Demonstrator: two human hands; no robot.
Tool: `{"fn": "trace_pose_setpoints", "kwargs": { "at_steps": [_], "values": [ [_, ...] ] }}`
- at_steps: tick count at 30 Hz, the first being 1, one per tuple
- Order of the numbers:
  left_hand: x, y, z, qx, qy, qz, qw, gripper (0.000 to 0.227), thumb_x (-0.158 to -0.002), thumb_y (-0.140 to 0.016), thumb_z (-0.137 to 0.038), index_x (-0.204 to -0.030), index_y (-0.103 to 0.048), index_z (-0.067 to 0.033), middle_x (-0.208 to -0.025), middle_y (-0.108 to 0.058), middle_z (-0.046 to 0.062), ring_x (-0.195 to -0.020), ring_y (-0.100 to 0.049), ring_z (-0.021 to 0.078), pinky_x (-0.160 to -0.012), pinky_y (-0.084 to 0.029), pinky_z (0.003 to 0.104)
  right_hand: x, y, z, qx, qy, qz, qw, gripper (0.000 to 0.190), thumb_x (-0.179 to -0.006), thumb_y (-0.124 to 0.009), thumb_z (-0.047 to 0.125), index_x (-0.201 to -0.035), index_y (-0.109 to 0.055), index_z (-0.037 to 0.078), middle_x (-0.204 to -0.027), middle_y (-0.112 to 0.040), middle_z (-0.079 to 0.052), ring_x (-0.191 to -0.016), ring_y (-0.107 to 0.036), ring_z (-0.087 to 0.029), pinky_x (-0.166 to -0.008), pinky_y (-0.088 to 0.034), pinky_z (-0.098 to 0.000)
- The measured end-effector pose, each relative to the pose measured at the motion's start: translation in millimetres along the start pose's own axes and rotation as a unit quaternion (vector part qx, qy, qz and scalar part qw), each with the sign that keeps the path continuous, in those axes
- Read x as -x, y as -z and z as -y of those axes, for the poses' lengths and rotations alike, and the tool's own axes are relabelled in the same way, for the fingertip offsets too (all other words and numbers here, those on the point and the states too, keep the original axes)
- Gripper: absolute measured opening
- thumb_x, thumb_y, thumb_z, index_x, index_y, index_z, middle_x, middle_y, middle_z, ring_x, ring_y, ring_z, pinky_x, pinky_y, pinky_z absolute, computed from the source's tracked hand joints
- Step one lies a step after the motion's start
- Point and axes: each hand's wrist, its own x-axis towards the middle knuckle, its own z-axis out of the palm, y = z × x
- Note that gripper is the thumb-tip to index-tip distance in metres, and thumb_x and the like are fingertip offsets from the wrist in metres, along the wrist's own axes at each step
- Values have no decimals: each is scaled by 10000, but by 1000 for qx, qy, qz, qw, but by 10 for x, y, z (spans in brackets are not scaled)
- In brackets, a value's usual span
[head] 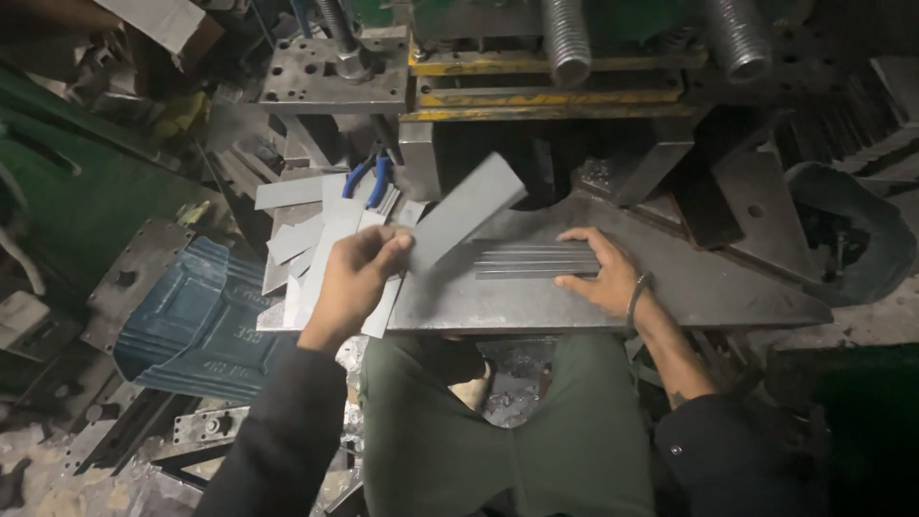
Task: Placing metal plates into a stamping machine for processing.
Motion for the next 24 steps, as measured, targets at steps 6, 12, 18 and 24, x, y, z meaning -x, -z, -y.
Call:
{"fn": "trace_pose_setpoints", "kwargs": {
  "at_steps": [6,12,18,24],
  "values": [
    [530,42,98,211,158,-183,947,437,-932,-753,-231,-1165,-688,134,-1059,-666,310,-1022,-661,332,-966,-547,492,-10,-4,35,-12,12,-5,1000,651,-710,-907,181,-1301,-635,156,-1286,-695,-101,-1266,-614,-307,-1136,-425,-464],
    [784,571,709,167,123,-338,918,329,-933,-767,-150,-1140,-704,97,-1017,-675,278,-943,-633,288,-844,-563,429,12,-22,2,-7,25,-9,1000,628,-731,-898,239,-1296,-642,140,-1272,-693,-116,-1256,-612,-311,-1143,-418,-473],
    [562,676,794,-82,141,-331,930,229,-885,-798,-306,-1098,-799,-220,-1029,-786,90,-1053,-729,303,-855,-551,410,-8,-32,-51,-2,30,-7,1000,642,-702,-912,187,-1280,-643,117,-1260,-703,-114,-1248,-624,-321,-1142,-425,-469],
    [352,631,938,-414,63,-297,858,238,-943,-699,-387,-1171,-727,-324,-1120,-753,-76,-1280,-538,255,-1025,-381,512,12,-51,-28,14,30,-7,999,654,-685,-915,180,-1285,-657,151,-1262,-708,-88,-1254,-622,-295,-1140,-431,-454]
  ]
}}
